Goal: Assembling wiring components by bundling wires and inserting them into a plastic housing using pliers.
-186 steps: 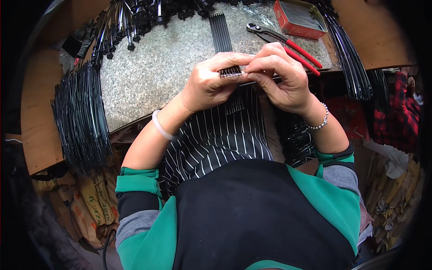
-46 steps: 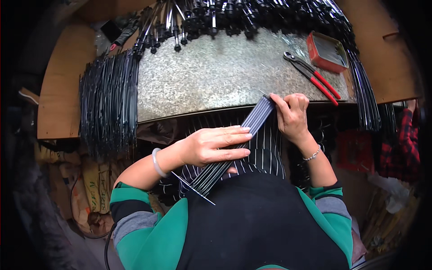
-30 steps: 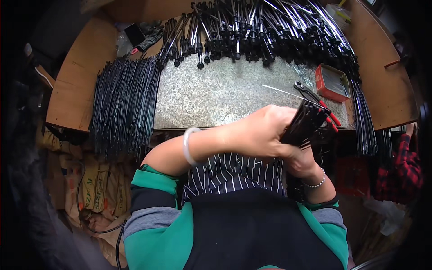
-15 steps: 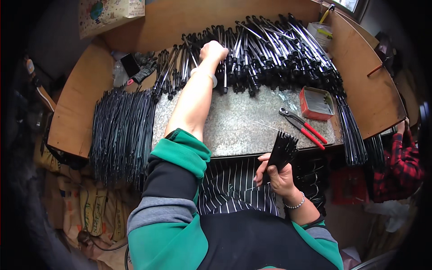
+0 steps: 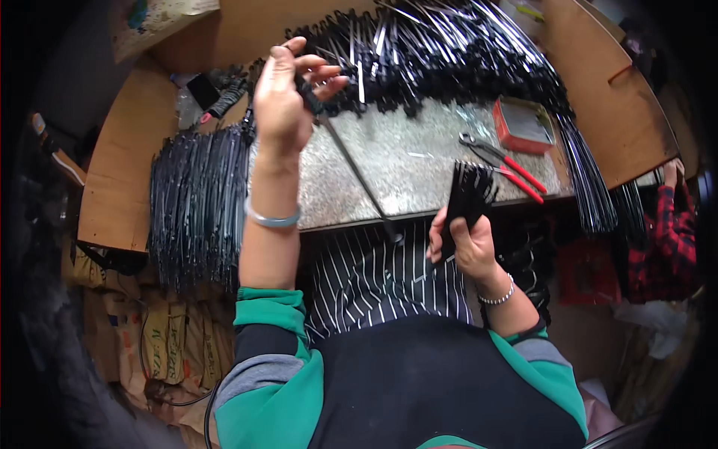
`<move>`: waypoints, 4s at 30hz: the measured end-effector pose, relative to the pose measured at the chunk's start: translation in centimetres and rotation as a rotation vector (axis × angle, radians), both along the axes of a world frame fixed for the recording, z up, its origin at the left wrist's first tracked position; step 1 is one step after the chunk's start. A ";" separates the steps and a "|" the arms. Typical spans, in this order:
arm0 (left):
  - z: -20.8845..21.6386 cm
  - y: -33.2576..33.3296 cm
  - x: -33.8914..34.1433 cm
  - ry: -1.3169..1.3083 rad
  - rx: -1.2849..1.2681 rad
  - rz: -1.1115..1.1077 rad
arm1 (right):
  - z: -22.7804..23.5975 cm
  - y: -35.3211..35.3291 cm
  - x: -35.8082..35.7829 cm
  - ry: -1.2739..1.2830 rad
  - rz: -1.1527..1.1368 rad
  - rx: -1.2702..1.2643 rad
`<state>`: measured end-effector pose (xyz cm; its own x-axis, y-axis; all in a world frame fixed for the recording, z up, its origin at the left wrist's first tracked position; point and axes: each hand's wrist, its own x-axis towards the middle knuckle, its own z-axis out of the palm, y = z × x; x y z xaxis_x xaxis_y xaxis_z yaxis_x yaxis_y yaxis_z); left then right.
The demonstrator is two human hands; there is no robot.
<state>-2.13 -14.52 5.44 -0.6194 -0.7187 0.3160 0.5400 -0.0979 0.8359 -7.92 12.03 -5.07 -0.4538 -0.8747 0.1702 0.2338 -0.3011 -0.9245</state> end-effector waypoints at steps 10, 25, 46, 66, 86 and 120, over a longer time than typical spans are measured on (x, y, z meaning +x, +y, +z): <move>-2.4 8.9 5.8 -0.077 -0.369 -0.048 | 0.4 -0.7 1.9 0.024 0.057 -0.059; -2.9 10.4 6.2 0.149 0.017 -0.324 | 1.8 -1.5 2.5 0.033 0.095 0.051; -2.9 11.4 5.5 0.292 0.194 -0.235 | 3.6 -3.5 2.7 0.062 0.060 -0.023; -3.4 12.0 4.5 0.237 0.276 -0.176 | 3.0 -4.9 3.1 0.122 -0.011 0.013; -3.3 13.8 2.9 0.184 0.303 -0.198 | 1.7 -6.1 3.0 0.293 -0.288 -0.223; -5.5 12.8 2.3 0.065 0.001 -0.113 | 1.6 -5.3 1.1 0.720 -0.432 -0.038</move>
